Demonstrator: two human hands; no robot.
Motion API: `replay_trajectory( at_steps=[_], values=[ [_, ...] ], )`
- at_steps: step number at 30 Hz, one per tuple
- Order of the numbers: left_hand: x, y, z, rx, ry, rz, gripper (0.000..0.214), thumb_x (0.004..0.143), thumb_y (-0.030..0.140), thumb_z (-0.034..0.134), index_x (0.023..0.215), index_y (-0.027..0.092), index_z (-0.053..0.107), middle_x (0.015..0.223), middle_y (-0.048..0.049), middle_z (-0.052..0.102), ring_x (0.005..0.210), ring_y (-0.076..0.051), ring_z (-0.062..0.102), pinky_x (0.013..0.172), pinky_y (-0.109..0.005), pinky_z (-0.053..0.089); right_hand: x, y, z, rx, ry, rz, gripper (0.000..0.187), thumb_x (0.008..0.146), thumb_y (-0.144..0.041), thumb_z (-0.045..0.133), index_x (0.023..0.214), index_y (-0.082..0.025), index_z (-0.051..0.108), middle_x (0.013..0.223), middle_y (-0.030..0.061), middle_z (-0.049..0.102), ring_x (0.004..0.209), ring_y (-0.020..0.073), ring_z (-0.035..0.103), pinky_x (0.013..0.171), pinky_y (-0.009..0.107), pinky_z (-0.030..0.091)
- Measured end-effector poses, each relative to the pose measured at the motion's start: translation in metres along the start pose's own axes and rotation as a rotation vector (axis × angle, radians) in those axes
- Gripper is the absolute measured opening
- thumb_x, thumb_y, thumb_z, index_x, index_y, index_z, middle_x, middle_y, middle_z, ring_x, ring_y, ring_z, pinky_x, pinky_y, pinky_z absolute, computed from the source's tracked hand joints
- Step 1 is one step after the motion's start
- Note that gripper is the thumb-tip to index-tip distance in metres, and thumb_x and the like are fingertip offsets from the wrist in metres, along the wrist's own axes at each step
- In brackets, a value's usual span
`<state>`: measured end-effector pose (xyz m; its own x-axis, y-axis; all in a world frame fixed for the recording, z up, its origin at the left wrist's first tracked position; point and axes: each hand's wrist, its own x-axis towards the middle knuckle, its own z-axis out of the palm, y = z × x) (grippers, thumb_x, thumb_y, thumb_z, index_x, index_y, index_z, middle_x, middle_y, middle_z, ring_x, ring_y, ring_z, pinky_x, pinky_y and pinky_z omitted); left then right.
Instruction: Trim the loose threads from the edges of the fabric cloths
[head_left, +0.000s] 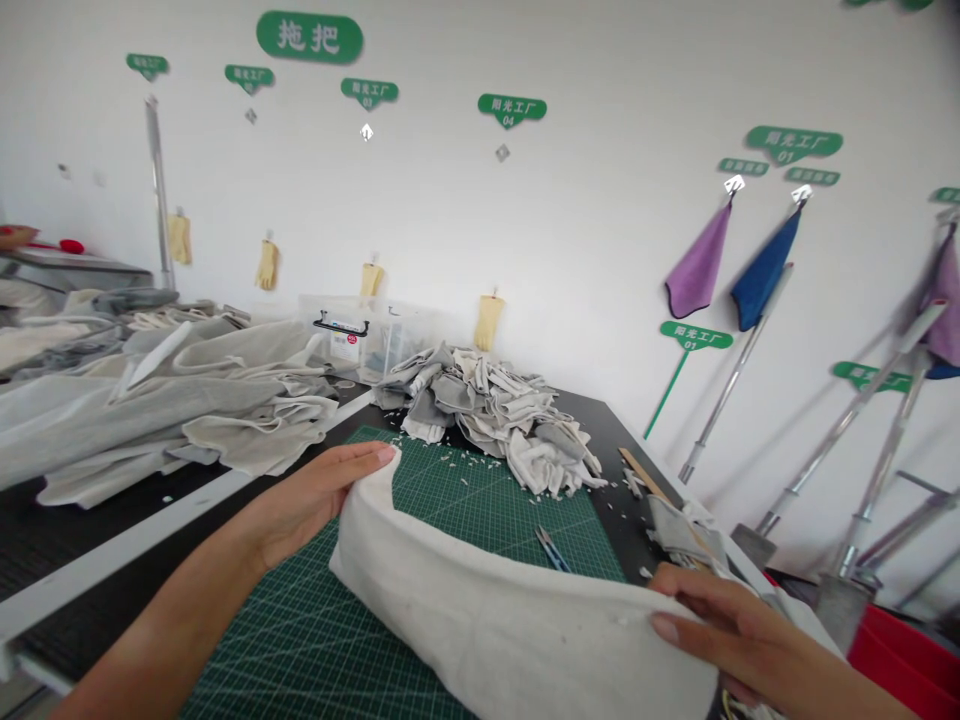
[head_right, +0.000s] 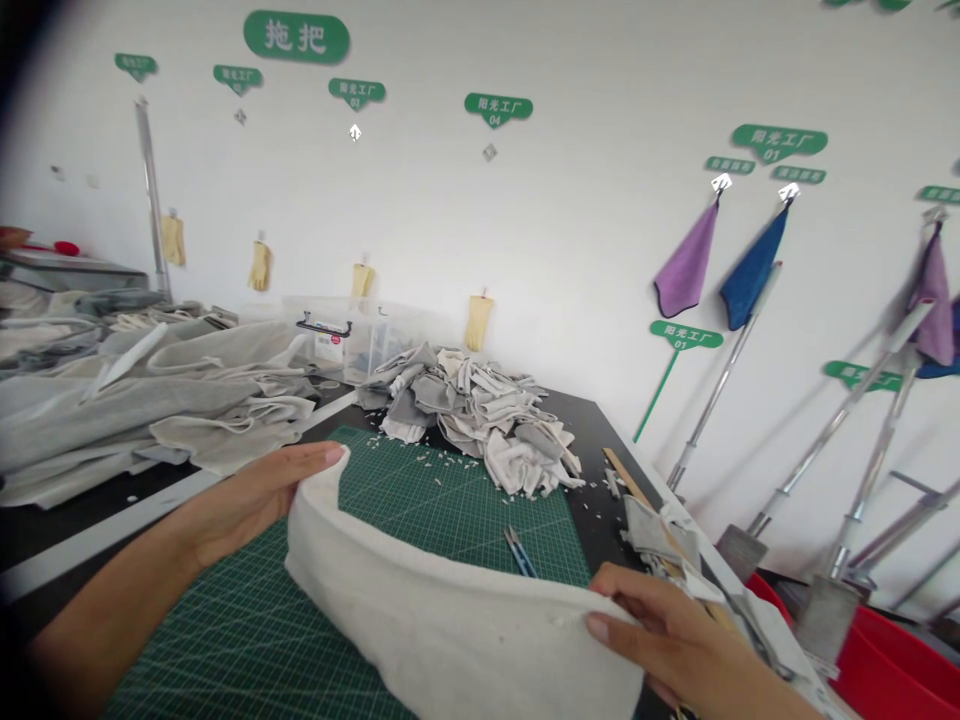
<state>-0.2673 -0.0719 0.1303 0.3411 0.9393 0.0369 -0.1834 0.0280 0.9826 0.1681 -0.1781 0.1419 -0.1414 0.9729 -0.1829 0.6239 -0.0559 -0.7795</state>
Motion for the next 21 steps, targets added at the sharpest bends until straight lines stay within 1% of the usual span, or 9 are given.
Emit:
replay_trajectory(
  at_steps=[2,5,7,9,12,14,16,19,21],
  values=[
    [0.005,-0.004,-0.001,0.031,0.005,0.003,0.038,0.082,0.048,0.071,0.105,0.017,0.072,0.103,-0.0098,0.071,0.094,-0.024,0.064,0.08,-0.029,0.05,0.004,0.001,0.002,0.044,0.014,0.04,0.049,0.081,-0.069,0.062,0.088,-0.021,0.062,0.073,-0.0023,0.049,0.054,0.0079,0.041,0.045,0.017,0.031],
    [0.019,-0.015,-0.009,0.128,0.066,0.053,0.038,0.083,0.051,0.068,0.099,0.017,0.07,0.095,-0.0064,0.069,0.086,-0.02,0.061,0.075,-0.026,0.047,0.016,0.002,0.008,0.074,0.064,0.044,0.05,0.083,-0.069,0.06,0.089,-0.02,0.061,0.075,-0.0013,0.05,0.063,0.01,0.048,0.049,0.017,0.036],
    [0.034,-0.025,-0.019,0.204,0.121,0.088,0.04,0.083,0.054,0.066,0.097,0.017,0.068,0.091,-0.0046,0.066,0.082,-0.018,0.058,0.072,-0.024,0.045,0.03,0.007,0.015,0.107,0.111,0.055,0.052,0.082,-0.07,0.06,0.089,-0.019,0.061,0.075,-0.0005,0.051,0.066,0.0115,0.051,0.049,0.017,0.038],
    [0.052,-0.039,-0.032,0.266,0.168,0.083,0.044,0.08,0.056,0.066,0.099,0.016,0.067,0.089,-0.004,0.066,0.079,-0.017,0.057,0.069,-0.023,0.043,0.048,0.019,0.024,0.129,0.134,0.075,0.055,0.08,-0.073,0.059,0.087,-0.019,0.059,0.072,-0.0009,0.051,0.061,0.0112,0.05,0.045,0.018,0.036],
    [0.081,-0.061,-0.053,0.36,0.235,0.022,0.055,0.072,0.061,0.069,0.101,0.014,0.068,0.086,-0.0043,0.067,0.074,-0.017,0.057,0.064,-0.023,0.041,0.08,0.048,0.038,0.081,0.092,0.08,0.056,0.075,-0.074,0.061,0.079,-0.019,0.053,0.062,-0.0028,0.048,0.051,0.0105,0.048,0.04,0.019,0.033],
    [0.096,-0.077,-0.064,0.416,0.266,0.007,0.059,0.067,0.063,0.071,0.1,0.013,0.07,0.084,-0.0055,0.069,0.073,-0.018,0.057,0.063,-0.024,0.041,0.098,0.066,0.045,0.054,0.095,0.073,0.054,0.074,-0.072,0.062,0.077,-0.02,0.049,0.056,-0.0044,0.046,0.045,0.0108,0.047,0.038,0.02,0.03],
    [0.107,-0.093,-0.072,0.442,0.27,0.012,0.059,0.067,0.063,0.07,0.099,0.013,0.071,0.085,-0.0069,0.07,0.074,-0.02,0.059,0.063,-0.026,0.042,0.112,0.079,0.051,0.06,0.112,0.084,0.053,0.076,-0.073,0.057,0.077,-0.02,0.048,0.057,-0.0034,0.05,0.044,0.0109,0.049,0.036,0.02,0.029],
    [0.115,-0.116,-0.078,0.503,0.241,0.005,0.053,0.071,0.06,0.066,0.096,0.013,0.071,0.081,-0.0063,0.07,0.072,-0.02,0.061,0.062,-0.026,0.043,0.126,0.093,0.057,0.081,0.143,0.157,0.055,0.083,-0.074,0.042,0.077,-0.019,0.051,0.064,0.001,0.058,0.043,0.011,0.052,0.036,0.02,0.03],
    [0.117,-0.127,-0.079,0.599,0.25,0.008,0.047,0.073,0.058,0.065,0.091,0.014,0.069,0.076,-0.0043,0.068,0.069,-0.019,0.06,0.06,-0.026,0.042,0.131,0.101,0.059,0.045,0.189,0.173,0.052,0.087,-0.069,0.039,0.077,-0.019,0.052,0.064,0.0011,0.058,0.042,0.0108,0.052,0.035,0.02,0.029]
  ],
)
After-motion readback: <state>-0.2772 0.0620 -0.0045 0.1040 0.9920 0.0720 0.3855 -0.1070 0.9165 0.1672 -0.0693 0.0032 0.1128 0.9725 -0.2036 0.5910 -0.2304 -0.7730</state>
